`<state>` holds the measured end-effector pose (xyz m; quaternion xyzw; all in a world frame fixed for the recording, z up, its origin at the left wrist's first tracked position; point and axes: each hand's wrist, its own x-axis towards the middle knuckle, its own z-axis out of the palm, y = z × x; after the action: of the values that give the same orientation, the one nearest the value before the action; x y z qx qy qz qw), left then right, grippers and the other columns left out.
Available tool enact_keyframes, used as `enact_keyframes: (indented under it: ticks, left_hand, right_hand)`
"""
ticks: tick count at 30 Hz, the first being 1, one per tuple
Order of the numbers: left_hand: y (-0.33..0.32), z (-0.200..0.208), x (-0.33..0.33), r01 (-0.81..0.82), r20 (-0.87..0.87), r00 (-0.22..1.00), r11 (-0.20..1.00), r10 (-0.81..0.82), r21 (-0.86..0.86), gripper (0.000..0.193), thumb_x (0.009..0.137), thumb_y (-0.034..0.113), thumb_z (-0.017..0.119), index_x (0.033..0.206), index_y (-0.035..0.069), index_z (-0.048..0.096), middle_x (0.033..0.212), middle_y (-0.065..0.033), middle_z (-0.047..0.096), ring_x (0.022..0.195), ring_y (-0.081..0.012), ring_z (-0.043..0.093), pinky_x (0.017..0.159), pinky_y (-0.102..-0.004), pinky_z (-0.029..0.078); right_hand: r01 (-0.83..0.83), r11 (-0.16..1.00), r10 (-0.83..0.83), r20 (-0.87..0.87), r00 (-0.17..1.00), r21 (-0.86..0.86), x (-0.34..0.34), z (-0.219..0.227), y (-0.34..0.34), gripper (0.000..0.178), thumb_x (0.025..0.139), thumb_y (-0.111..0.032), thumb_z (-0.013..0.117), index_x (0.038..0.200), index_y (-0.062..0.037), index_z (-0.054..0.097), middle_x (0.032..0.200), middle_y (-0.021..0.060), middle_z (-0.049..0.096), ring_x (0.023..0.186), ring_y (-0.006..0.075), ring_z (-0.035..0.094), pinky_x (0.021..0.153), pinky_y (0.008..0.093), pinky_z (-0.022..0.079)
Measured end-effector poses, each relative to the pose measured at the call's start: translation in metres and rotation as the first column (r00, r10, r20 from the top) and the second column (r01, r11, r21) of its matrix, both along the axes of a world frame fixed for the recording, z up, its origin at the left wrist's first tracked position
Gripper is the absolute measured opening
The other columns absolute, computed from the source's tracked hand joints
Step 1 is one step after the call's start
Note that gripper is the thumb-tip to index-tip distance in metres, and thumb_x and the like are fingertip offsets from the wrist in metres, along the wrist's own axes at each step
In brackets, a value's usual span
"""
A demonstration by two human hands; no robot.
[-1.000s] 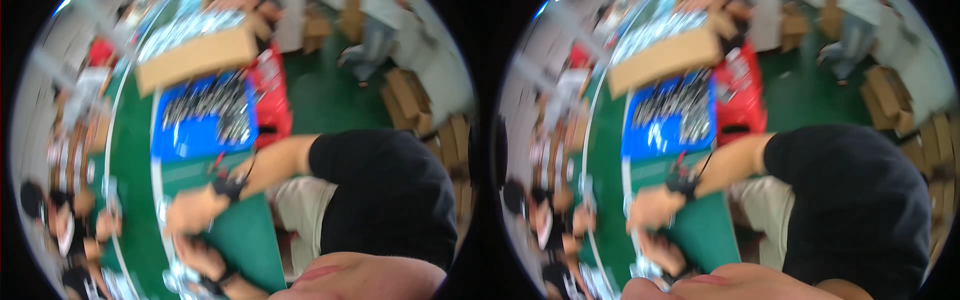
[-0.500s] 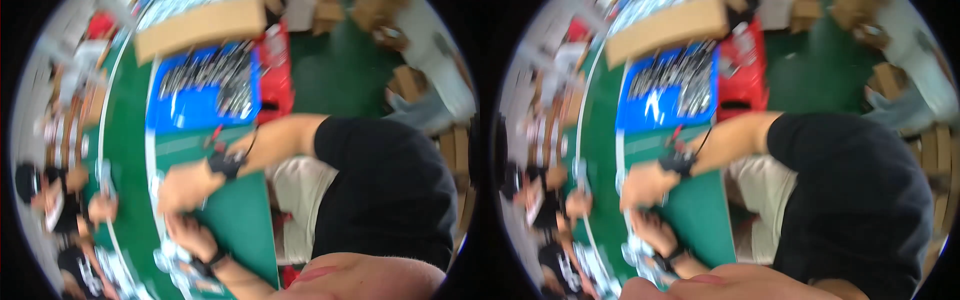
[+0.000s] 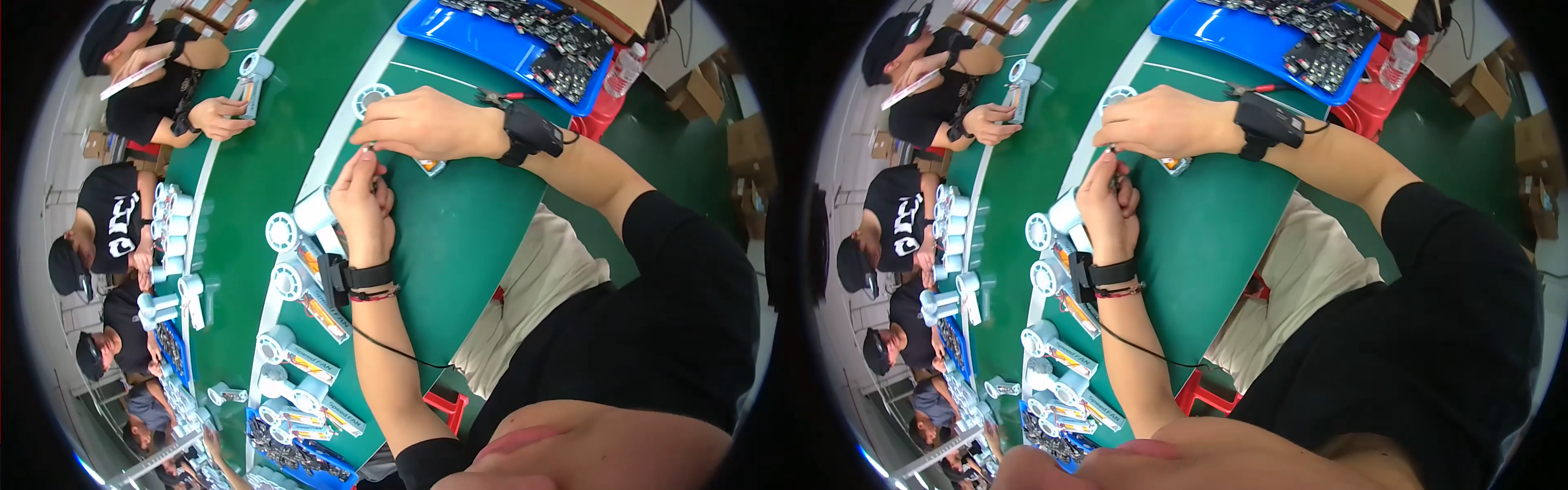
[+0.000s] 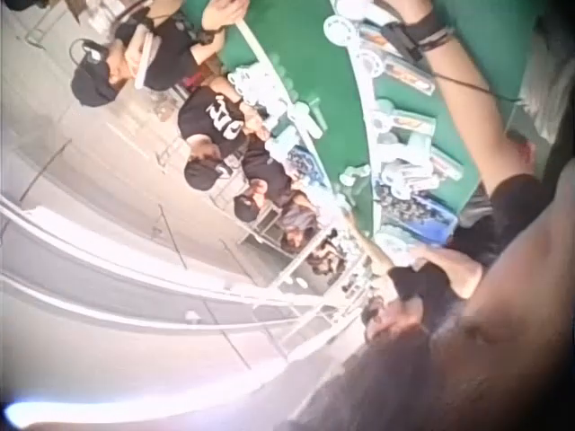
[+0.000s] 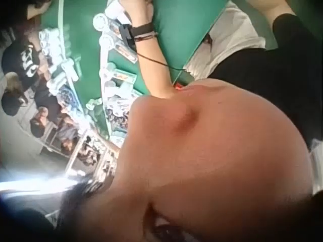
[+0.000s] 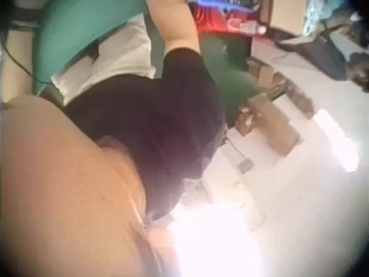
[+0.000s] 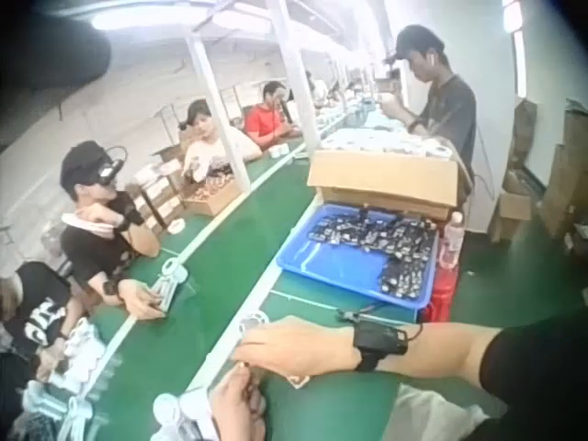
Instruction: The person picks up a circuit board and a battery, connects the battery wires to the board, and presses the components into a handheld fan casing. After fitting the assembly, the person sets the fan on the table and reaches for another circuit board.
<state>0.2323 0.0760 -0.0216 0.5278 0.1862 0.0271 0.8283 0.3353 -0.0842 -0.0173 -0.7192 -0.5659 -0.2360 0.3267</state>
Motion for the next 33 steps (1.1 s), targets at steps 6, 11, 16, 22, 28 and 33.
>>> enact_keyframes:
  ticks: [6,11,16,22,28,33]
  left_hand:
    - [0.009,0.001,0.0,0.098,-0.001,0.995,0.994,-0.098,-0.051,0.02,0.1,0.018,0.063,0.099,-0.001,0.068,0.076,-0.0023,0.059,0.044,-0.0052,0.036,0.04,-0.023,0.024]
    - [0.007,0.003,0.002,0.122,-0.028,0.992,0.989,-0.125,-0.08,0.019,0.101,0.018,0.061,0.098,-0.001,0.065,0.078,-0.0027,0.058,0.045,-0.0055,0.035,0.04,-0.0229,0.024]
    - [0.01,0.003,0.001,0.141,-0.008,0.99,0.987,-0.142,-0.075,0.019,0.101,0.016,0.059,0.102,-0.002,0.064,0.08,-0.0029,0.058,0.045,-0.0055,0.035,0.041,-0.0228,0.024]
    - [0.011,0.001,-0.001,0.152,0.02,0.988,0.986,-0.152,-0.06,0.02,0.101,0.016,0.059,0.106,-0.003,0.065,0.081,-0.0028,0.059,0.045,-0.0053,0.036,0.041,-0.0225,0.024]
    - [0.01,0.001,-0.003,0.178,0.035,0.984,0.983,-0.177,-0.042,0.023,0.101,0.016,0.059,0.111,-0.004,0.066,0.082,-0.0036,0.06,0.045,-0.0049,0.036,0.041,-0.0225,0.024]
    - [0.014,0.0,-0.004,0.209,0.079,0.976,0.973,-0.202,-0.101,0.024,0.099,0.016,0.061,0.113,-0.004,0.066,0.083,-0.004,0.061,0.046,-0.0052,0.038,0.041,-0.0231,0.025]
  right_hand:
    - [0.0,0.995,-0.005,-0.05,0.999,-0.096,0.004,0.005,-0.007,0.022,0.089,-0.019,0.071,0.108,-0.0083,0.067,0.097,0.0042,0.061,0.082,0.0245,0.066,0.065,0.0348,0.054]
    - [-0.023,0.993,0.012,-0.096,0.995,-0.114,0.008,0.003,-0.008,0.019,0.093,-0.023,0.068,0.105,-0.0088,0.067,0.097,0.0048,0.062,0.082,0.0258,0.065,0.067,0.0358,0.054]
    - [-0.034,0.997,0.022,-0.151,0.988,-0.074,0.004,0.003,-0.004,0.018,0.096,-0.025,0.066,0.103,-0.0084,0.066,0.094,0.0065,0.063,0.082,0.0273,0.065,0.068,0.0374,0.054]
    - [-0.119,0.989,0.099,-0.204,0.974,-0.086,0.006,0.006,-0.005,0.021,0.097,-0.026,0.065,0.103,-0.0058,0.065,0.091,0.0075,0.064,0.082,0.0291,0.065,0.069,0.0385,0.053]
    - [-0.167,0.982,0.142,-0.239,0.961,-0.085,0.007,0.008,-0.008,0.023,0.096,-0.026,0.065,0.102,-0.004,0.065,0.088,0.0078,0.064,0.08,0.03,0.065,0.069,0.0383,0.053]
    - [-0.172,0.983,0.148,-0.27,0.952,-0.068,0.006,0.01,-0.008,0.021,0.096,-0.024,0.066,0.101,-0.0038,0.066,0.089,0.0087,0.065,0.076,0.0282,0.065,0.067,0.0363,0.053]
